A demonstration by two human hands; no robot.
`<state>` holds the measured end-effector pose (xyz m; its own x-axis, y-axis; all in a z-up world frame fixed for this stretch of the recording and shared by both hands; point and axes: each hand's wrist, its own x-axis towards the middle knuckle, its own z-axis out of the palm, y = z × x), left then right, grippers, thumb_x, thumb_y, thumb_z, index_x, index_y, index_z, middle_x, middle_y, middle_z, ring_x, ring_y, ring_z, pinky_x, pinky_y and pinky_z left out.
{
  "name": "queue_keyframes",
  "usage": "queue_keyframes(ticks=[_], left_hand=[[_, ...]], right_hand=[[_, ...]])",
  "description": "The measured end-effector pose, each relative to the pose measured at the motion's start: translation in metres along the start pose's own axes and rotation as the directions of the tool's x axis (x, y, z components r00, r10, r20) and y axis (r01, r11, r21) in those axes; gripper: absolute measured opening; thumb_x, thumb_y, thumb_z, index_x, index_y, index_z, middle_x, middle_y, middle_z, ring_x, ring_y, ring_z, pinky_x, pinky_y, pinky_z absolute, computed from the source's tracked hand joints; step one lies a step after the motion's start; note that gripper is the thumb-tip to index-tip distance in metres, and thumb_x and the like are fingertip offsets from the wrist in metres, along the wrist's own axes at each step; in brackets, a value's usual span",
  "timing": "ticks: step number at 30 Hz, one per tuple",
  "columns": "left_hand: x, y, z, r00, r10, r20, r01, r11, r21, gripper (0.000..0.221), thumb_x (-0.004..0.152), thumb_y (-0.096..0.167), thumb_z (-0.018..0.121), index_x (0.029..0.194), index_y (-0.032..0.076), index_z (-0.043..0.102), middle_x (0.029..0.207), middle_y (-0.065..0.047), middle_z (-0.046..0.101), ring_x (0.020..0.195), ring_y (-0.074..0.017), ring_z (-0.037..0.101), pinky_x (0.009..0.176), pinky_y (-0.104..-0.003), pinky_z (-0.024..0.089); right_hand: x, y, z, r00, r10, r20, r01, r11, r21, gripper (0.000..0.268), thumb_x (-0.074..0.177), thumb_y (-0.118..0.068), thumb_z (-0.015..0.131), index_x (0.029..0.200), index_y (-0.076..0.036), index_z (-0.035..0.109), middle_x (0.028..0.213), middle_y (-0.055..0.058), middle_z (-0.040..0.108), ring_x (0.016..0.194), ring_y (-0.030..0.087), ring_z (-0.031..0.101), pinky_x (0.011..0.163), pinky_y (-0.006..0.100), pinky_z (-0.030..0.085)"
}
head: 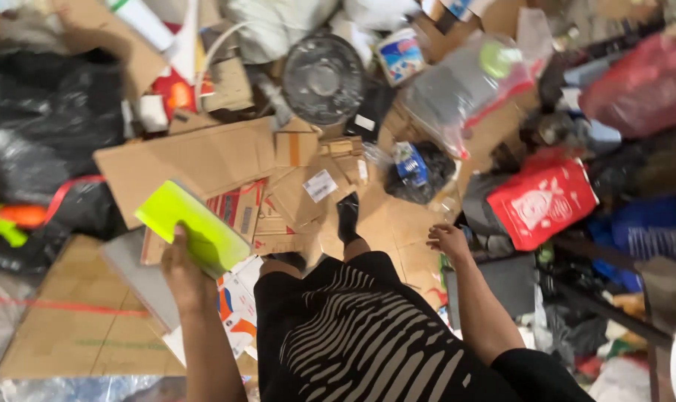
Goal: The person sorts through a cluttered room filled with cardboard boxes and plastic bags. They pick up a notebook and a pencil, write on the notebook, and then place items into a red plastic bag and a grey backpack.
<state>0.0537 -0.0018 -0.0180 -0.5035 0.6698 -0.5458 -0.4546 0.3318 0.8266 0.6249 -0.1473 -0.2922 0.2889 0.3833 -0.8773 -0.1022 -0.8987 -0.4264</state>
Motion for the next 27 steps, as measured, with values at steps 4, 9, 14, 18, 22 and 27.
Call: queue_keyframes(ticks=[4,9,14,18,22,27], left_hand=[[-0.017,-0.029,0.047,0.988,-0.105,0.111,0.099,0.993,0.060,0.035,0.105,0.025,0.060,0.126,-0.003,0.059,0.115,-0.009,0.067,0.101,-0.0193,0.066,0.087,-0.034,0.055],[-0.026,-0.065,0.050,0.961,-0.219,0.169,0.200,0.972,0.123,0.034,0.103,0.024,0.059,0.124,-0.002,0.059,0.114,-0.009,0.067,0.100,-0.0197,0.067,0.086,-0.036,0.057],[-0.038,-0.079,0.028,0.937,-0.246,0.248,0.212,0.965,0.157,0.035,0.105,0.024,0.060,0.124,-0.004,0.061,0.114,-0.009,0.068,0.101,-0.0179,0.067,0.087,-0.034,0.056],[-0.047,-0.096,0.026,0.914,-0.324,0.246,0.281,0.940,0.196,0.032,0.103,0.024,0.061,0.124,-0.001,0.061,0.113,-0.007,0.068,0.100,-0.0164,0.066,0.086,-0.033,0.056],[-0.072,-0.126,0.032,0.906,-0.315,0.283,0.268,0.944,0.194,0.030,0.103,0.023,0.061,0.125,0.003,0.059,0.112,-0.004,0.067,0.100,-0.0160,0.066,0.084,-0.033,0.056],[-0.105,-0.176,0.106,0.866,-0.413,0.282,0.344,0.901,0.263,0.033,0.105,0.025,0.060,0.129,0.003,0.060,0.114,-0.004,0.067,0.100,-0.0144,0.065,0.084,-0.032,0.055]], right_hand=[[-0.021,0.061,-0.045,0.995,0.061,-0.074,-0.053,0.993,0.102,0.032,0.100,-0.021,0.062,0.125,-0.002,0.062,0.104,0.016,0.074,0.082,0.026,0.075,0.065,0.033,0.059],[-0.051,0.170,-0.072,0.970,0.227,-0.082,-0.197,0.941,0.275,0.026,0.098,-0.019,0.057,0.117,-0.002,0.062,0.095,0.017,0.074,0.079,0.027,0.074,0.067,0.038,0.057],[-0.112,0.241,-0.060,0.962,0.222,-0.156,-0.188,0.960,0.205,0.026,0.100,-0.016,0.064,0.119,0.002,0.063,0.101,0.015,0.069,0.088,0.025,0.068,0.069,0.036,0.058],[-0.126,0.267,-0.065,0.969,0.123,-0.216,-0.082,0.978,0.191,0.027,0.096,-0.013,0.058,0.122,-0.004,0.060,0.108,0.013,0.072,0.088,0.022,0.072,0.067,0.036,0.062],[-0.103,0.193,-0.079,0.951,0.214,-0.222,-0.149,0.949,0.276,0.028,0.100,-0.017,0.057,0.124,-0.003,0.055,0.105,0.018,0.072,0.079,0.027,0.074,0.065,0.035,0.059],[-0.004,0.080,-0.108,0.987,-0.048,-0.153,0.073,0.984,0.164,0.033,0.095,-0.018,0.064,0.124,-0.002,0.062,0.101,0.010,0.074,0.080,0.020,0.073,0.066,0.032,0.058]])
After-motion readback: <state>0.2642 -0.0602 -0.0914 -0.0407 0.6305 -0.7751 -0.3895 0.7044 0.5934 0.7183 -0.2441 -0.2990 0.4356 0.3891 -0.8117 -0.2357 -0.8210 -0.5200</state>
